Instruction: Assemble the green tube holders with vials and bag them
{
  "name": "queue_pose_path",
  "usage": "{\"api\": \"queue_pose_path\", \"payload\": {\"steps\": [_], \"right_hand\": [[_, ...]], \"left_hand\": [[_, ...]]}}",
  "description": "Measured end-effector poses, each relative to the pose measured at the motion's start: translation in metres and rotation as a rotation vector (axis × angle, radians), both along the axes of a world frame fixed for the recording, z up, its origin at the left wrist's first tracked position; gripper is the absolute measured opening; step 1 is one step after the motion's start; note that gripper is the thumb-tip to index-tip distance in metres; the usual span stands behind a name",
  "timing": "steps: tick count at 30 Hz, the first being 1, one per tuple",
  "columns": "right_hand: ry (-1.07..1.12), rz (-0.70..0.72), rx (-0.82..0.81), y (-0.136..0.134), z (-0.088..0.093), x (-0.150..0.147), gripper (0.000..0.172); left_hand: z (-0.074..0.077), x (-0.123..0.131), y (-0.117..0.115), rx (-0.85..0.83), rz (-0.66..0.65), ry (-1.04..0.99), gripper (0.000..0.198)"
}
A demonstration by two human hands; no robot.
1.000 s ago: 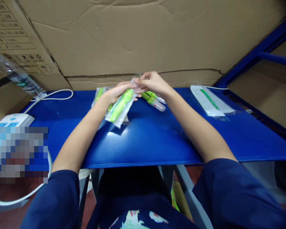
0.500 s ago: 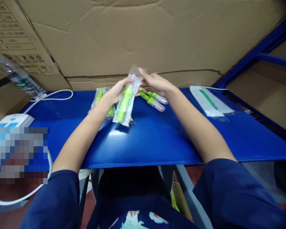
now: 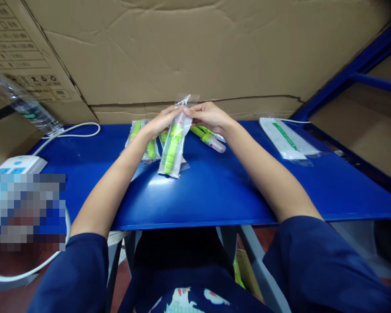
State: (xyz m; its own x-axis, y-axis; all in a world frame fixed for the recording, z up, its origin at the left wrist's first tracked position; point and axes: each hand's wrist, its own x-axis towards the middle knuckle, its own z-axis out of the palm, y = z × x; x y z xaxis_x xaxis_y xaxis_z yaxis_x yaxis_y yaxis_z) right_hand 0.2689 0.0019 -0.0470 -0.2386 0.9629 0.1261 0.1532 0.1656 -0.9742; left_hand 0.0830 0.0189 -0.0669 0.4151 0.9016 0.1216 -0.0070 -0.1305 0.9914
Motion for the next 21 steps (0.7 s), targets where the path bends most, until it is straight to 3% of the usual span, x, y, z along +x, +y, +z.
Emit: {"api": "queue_pose_path", "payload": {"steps": [5, 11, 18, 21], "right_hand": [[-0.003, 0.032, -0.058, 0.008, -0.008, 0.003, 0.037], [0.091, 0.032, -0.03, 0.023, -0.02, 0.009, 0.034], [0.106, 0.032, -0.01, 0.028, -0.023, 0.013, 0.015], [0.125, 0.029, -0.04, 0.028, -0.023, 0.012, 0.014]], "left_hand": [[-0.001, -0.008, 0.002, 0.068, 0.097, -0.002, 0.023], [-0.014, -0.014, 0.016, 0.114, 0.217, -0.028, 0.025], [-0.012, -0.019, 0.016, 0.07, 0.101, -0.059, 0.025], [-0.008, -0.017, 0.014, 0.009, 0.105, -0.102, 0.037]]}}
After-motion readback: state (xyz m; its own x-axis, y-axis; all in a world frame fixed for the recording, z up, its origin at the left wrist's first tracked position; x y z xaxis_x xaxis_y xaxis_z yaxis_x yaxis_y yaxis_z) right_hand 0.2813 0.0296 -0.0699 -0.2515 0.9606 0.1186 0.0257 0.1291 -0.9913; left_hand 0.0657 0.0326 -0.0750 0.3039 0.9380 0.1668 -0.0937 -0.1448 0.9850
